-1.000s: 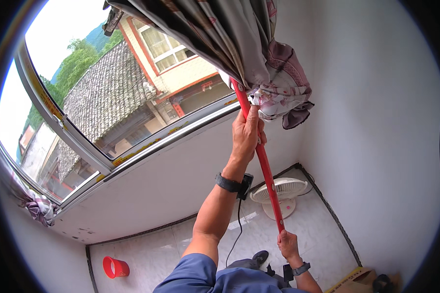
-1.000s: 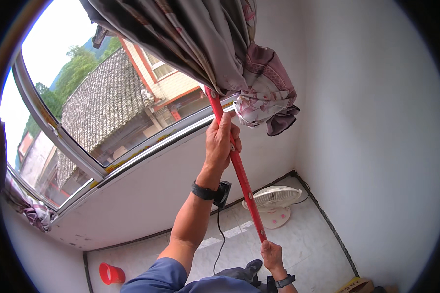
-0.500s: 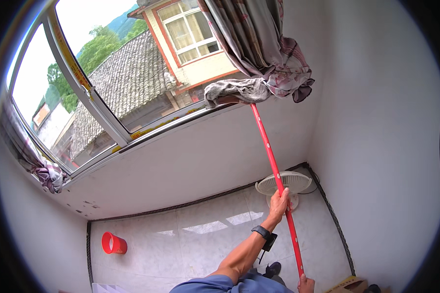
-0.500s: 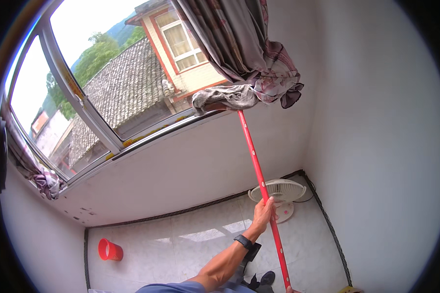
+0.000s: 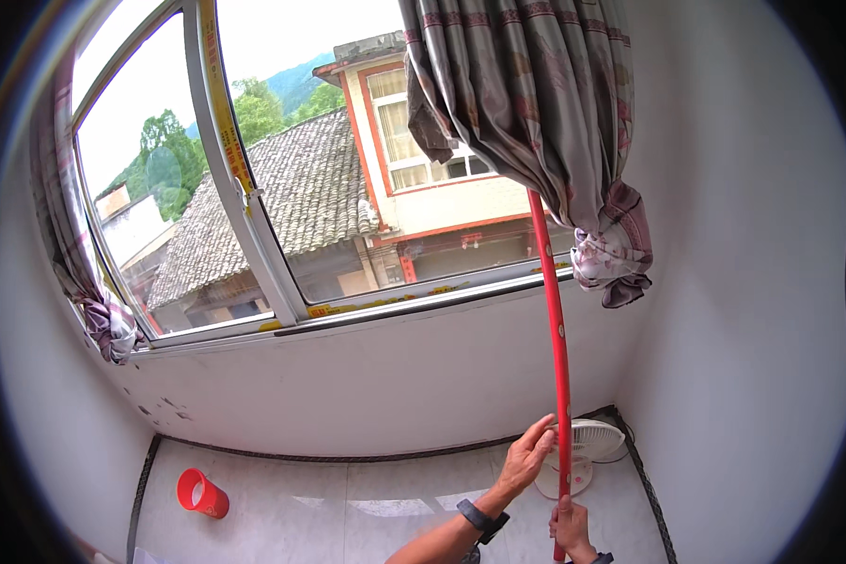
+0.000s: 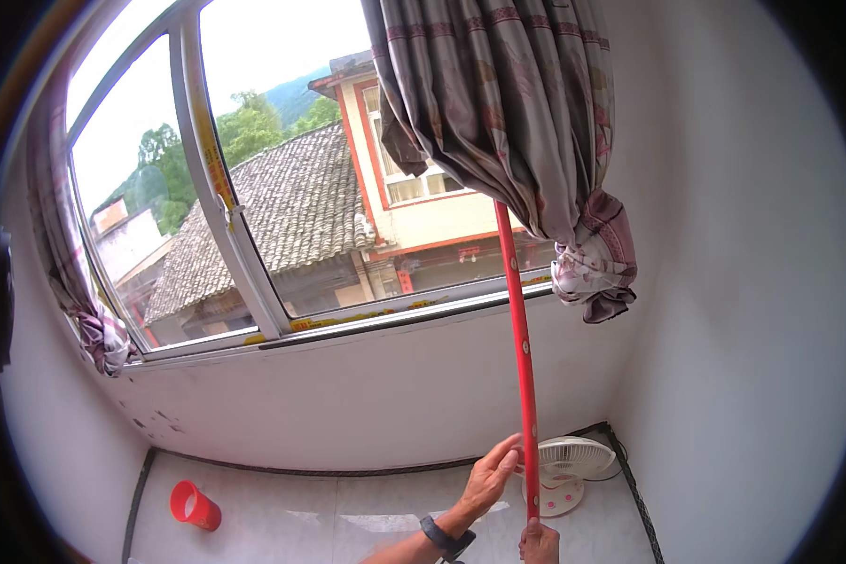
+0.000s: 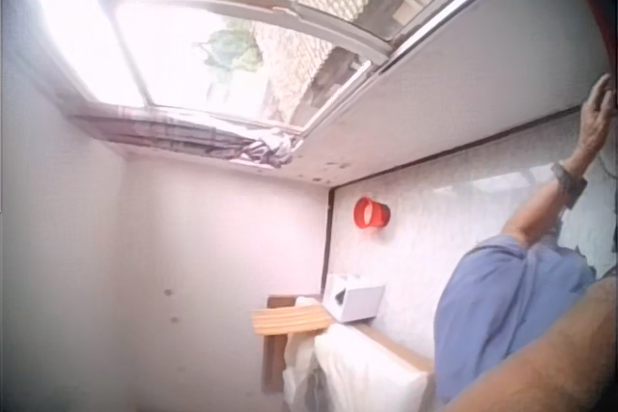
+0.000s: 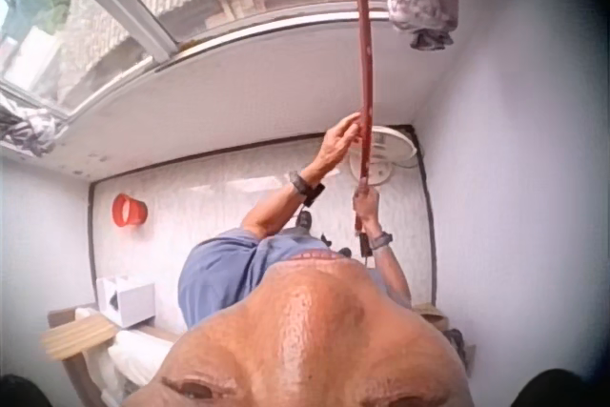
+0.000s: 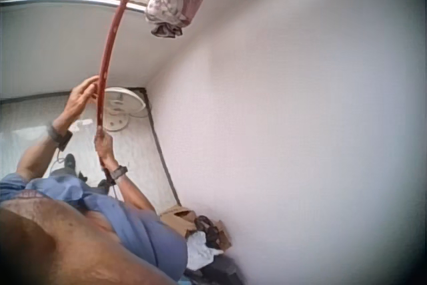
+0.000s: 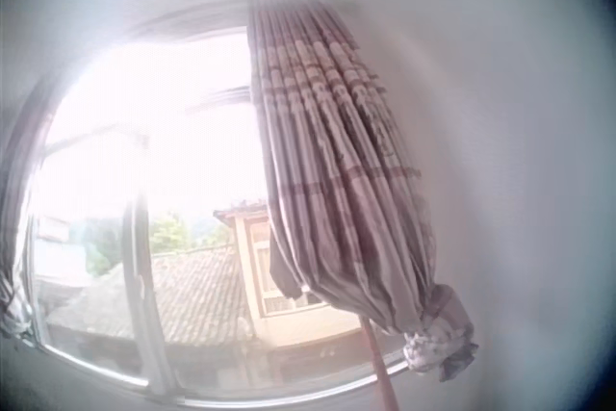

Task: The person wipes the upper frame and glass of a window using a cloth attached to the end of a long pole, then rinses the cloth in a bucket of water before continuing to wipe the window.

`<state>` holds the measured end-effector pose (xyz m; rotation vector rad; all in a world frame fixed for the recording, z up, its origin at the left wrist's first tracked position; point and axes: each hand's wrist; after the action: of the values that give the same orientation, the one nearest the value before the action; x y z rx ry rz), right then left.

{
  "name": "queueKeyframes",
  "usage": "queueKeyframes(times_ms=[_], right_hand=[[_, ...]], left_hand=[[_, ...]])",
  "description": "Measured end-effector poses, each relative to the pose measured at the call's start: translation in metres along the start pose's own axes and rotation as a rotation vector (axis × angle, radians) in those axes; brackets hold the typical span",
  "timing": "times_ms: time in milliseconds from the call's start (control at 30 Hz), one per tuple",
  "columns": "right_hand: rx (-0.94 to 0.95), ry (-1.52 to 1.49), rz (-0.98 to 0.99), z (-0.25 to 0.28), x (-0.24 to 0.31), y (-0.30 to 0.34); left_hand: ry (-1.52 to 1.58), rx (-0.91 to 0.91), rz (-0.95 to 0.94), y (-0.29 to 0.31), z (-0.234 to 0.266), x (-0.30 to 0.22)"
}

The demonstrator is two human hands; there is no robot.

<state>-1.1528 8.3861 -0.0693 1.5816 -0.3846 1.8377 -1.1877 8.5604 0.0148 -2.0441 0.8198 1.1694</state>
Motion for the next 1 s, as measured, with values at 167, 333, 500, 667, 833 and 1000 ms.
queueKeyframes(times_ms=[167,333,500,667,833,1000], right_hand=[[0.083,-0.066,0.345,-0.048,0.135,-0.087],[0.326,-0.131,0.414,-0.104,0.230,-0.120],[0.416,-0.302,0.541,-0.152,0.283,-0.127],[0.339,-0.481,0.735,-0.180,0.297,-0.146],[0.575,-0.530,0.817,-0.203,0.373,-0.156],[0.818,-0.426,0.929,-0.202,0.491,-0.164]], left_hand=[[-0.205,-0.037,0.104,0.063,0.067,0.029],[0.034,-0.148,-0.047,0.039,0.098,-0.041],[0.113,-0.229,0.011,0.069,0.164,-0.033],[0.175,-0.531,0.086,0.112,0.151,-0.020],[0.203,-0.569,-0.106,0.085,0.125,-0.100],[0.143,-0.463,-0.283,0.043,0.106,-0.184]])
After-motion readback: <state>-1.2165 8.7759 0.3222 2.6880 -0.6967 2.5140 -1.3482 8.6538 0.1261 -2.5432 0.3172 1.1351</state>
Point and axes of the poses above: each hand's wrist, its own y-axis away from the middle knuckle, its own z-axis out of the back of the hand, x = y × z, and after that the axes turned 14 degrees about y, right-handed
